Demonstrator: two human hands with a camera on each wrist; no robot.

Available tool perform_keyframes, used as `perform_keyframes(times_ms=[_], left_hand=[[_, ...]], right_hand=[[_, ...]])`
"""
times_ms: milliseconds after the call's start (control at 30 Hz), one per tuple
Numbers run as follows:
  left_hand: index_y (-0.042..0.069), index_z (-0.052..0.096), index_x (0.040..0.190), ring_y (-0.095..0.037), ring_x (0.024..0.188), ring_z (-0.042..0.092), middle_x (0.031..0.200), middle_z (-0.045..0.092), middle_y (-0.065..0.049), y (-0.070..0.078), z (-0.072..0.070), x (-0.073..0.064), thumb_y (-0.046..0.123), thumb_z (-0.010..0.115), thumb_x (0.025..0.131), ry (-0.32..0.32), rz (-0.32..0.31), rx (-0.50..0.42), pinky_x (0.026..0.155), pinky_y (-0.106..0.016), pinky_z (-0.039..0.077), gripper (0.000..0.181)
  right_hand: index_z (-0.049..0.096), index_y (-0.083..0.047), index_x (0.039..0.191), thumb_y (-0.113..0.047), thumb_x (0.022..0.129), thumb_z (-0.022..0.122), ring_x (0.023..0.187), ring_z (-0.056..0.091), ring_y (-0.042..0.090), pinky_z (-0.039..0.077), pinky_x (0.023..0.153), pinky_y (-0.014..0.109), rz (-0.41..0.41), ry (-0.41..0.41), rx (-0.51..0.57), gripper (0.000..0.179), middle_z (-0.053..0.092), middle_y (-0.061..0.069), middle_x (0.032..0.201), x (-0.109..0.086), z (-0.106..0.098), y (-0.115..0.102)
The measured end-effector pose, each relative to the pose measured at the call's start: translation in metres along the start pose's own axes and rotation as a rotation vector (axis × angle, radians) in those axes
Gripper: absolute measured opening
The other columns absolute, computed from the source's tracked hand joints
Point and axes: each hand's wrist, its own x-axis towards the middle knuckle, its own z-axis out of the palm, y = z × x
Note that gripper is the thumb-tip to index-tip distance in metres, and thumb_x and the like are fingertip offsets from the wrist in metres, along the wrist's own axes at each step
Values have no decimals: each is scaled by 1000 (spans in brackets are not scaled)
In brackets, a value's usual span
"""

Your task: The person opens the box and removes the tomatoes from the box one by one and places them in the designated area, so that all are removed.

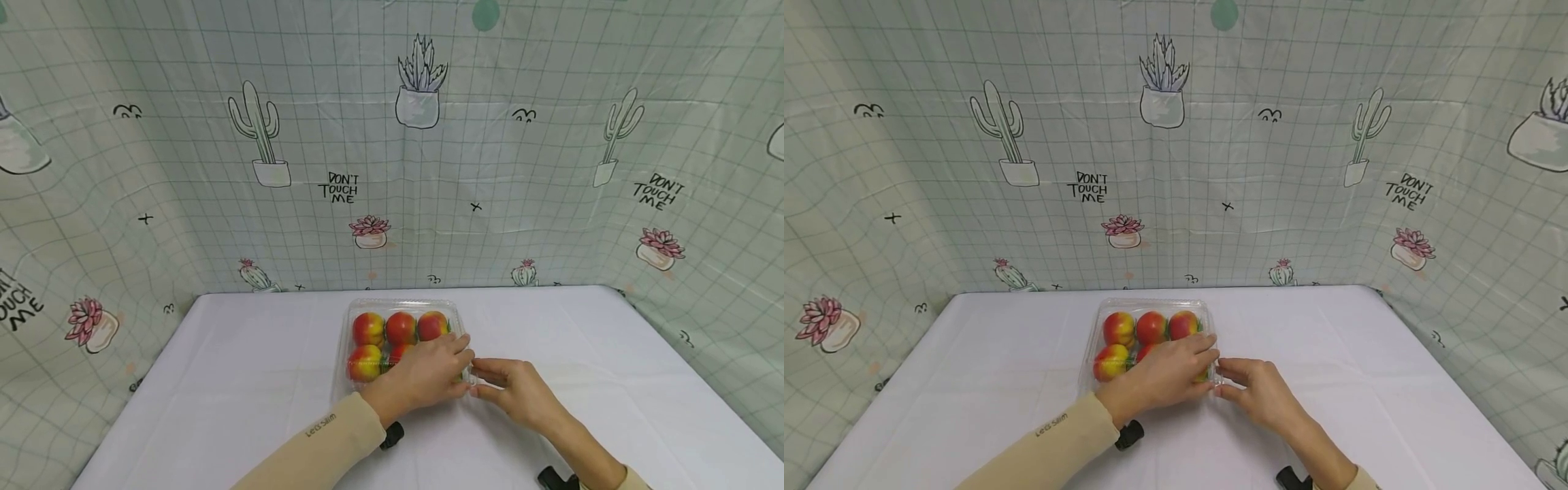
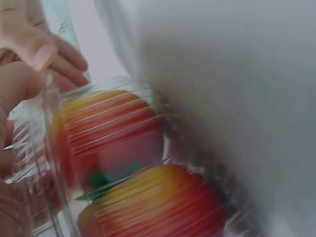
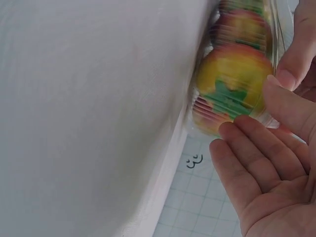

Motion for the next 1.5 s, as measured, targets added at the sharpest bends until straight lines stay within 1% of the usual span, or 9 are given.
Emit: perform_keyframes(times_ms=[133,333,533,700,800,1000,1133,1267,1500], left_hand=[[15,65,113,-24,121,55,132,58,-6,0,2,0,43,64,89,14,18,10,98,-29,47,37],[14,66,110,-24,119,56,129,59,-7,1,3,-1,41,64,89,31,35,12,97,-29,48,34],[13,67,108,-23,117,58,126,61,-6,1,3,0,38,65,89,63,50,43,97,-28,48,31],[13,68,107,-22,115,58,125,62,-6,1,3,0,38,65,89,71,59,71,99,-27,46,30],[13,67,108,-21,116,58,126,61,-6,1,3,1,38,65,89,60,59,74,101,-27,44,31],[13,64,116,-22,120,55,131,58,-6,2,0,1,45,65,88,0,53,83,104,-28,41,42],[14,63,117,-21,122,54,133,57,-6,2,-1,1,48,65,88,-20,52,66,106,-29,39,45],[14,63,117,-21,123,53,133,57,-6,3,0,1,44,65,89,-32,37,53,107,-29,38,41],[13,64,117,-21,122,54,132,57,-6,4,1,1,42,63,91,-27,28,81,107,-29,38,39]], right_hand=[[59,10,121,-23,84,73,106,63,31,56,80,27,-5,6,7,51,61,24,120,1,0,-1],[61,11,119,-19,82,76,105,64,30,56,79,26,37,20,10,50,62,25,118,2,2,-4],[62,10,117,-17,79,78,105,64,29,56,78,26,86,43,-2,49,63,24,117,2,3,-7],[63,9,115,-18,78,78,102,66,29,57,78,27,92,54,-33,48,64,23,115,4,3,-9],[64,9,114,-19,78,78,101,66,28,57,78,27,94,60,-50,47,65,22,114,4,2,-11],[63,10,114,-19,78,78,101,66,30,57,78,28,81,37,-37,48,64,24,114,4,1,-11],[64,10,114,-20,78,78,101,66,30,57,77,28,71,39,-44,49,65,24,114,3,1,-10],[64,9,113,-21,78,78,99,67,29,57,77,27,67,49,-40,49,66,23,112,3,1,-9],[65,8,114,-20,78,79,100,67,27,57,77,26,71,50,-39,48,65,22,113,4,2,-7]])
